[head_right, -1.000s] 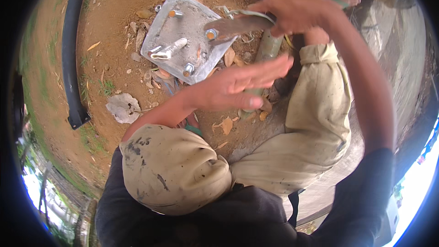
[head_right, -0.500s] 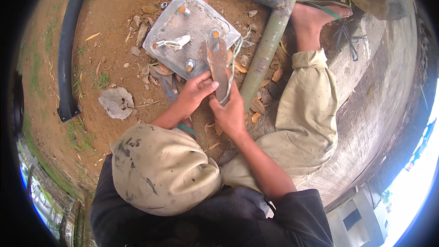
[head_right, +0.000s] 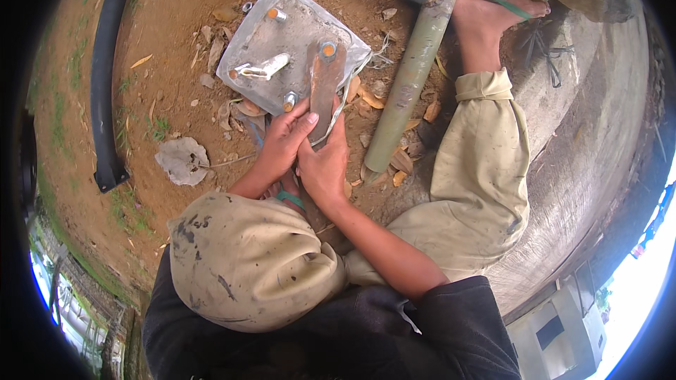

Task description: The person sits on the ground and uses a wrench to loosen and remove nuts from a metal plate mounted on a concrete base.

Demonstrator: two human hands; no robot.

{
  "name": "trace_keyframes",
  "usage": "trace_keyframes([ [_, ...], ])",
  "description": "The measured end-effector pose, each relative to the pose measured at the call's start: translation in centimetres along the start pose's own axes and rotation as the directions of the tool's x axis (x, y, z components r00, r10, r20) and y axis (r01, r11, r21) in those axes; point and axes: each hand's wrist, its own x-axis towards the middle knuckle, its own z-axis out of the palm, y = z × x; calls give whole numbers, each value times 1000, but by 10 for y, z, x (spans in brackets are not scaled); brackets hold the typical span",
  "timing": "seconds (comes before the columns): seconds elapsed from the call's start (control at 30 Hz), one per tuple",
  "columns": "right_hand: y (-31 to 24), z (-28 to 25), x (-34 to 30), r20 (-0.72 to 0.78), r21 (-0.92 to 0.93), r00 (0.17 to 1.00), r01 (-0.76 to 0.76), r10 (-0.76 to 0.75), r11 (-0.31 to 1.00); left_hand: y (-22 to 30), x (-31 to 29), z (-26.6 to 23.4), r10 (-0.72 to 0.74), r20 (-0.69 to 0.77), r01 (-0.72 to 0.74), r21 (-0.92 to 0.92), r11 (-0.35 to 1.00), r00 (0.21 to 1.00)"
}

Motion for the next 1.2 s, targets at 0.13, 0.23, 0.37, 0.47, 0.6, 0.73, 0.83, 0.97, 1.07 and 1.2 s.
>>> trace_keyframes([
  [0.13, 8, 1, 4, -13, -32, 997, 71, -71, 997, 1, 1, 1, 44, 1, -44, 5, 999, 999],
  [0.23, 9, 4, 4, -15, 16, 996, 93, -93, 996, 1, 2, 1, 51, -13, -51, -5, 999, 999],
  [0.37, 12, 10, 5, -38, 58, 984, 176, -174, 983, 5, 1, 2, 32, -29, -32, -23, 999, 999],
  [0.47, 17, 9, 6, -37, 34, 988, 152, -151, 988, 1, -1, -2, -83, -45, 79, -91, 993, 996],
  [0.6, 11, 10, 5, -38, 25, 984, 175, -174, 984, 3, 1, 1, 41, -88, -38, 28, 999, 995],
  [0.73, 19, 12, 8, -51, 5, 983, 177, -177, 984, -4, 3, 0, 86, -149, -76, 74, 994, 985],
  [0.83, 21, 14, 8, -60, 8, 987, 149, -148, 989, -6, 3, -2, 73, -167, -56, 100, 993, 983],
  [0.97, 10, 7, 7, -17, 41, 998, 68, -67, 997, 12, -3, -2, -154, -160, 175, 129, 976, 975],
  [1.07, 16, -24, 21, 112, -36, 989, 101, -96, 994, 0, -3, 1, 6, -75, 3, 115, 993, 997],
  [1.2, -32, -106, 64, 440, -297, 894, 54, 86, 953, 0, -1, 9, -137, 148, 135, 29, 990, 979],
])
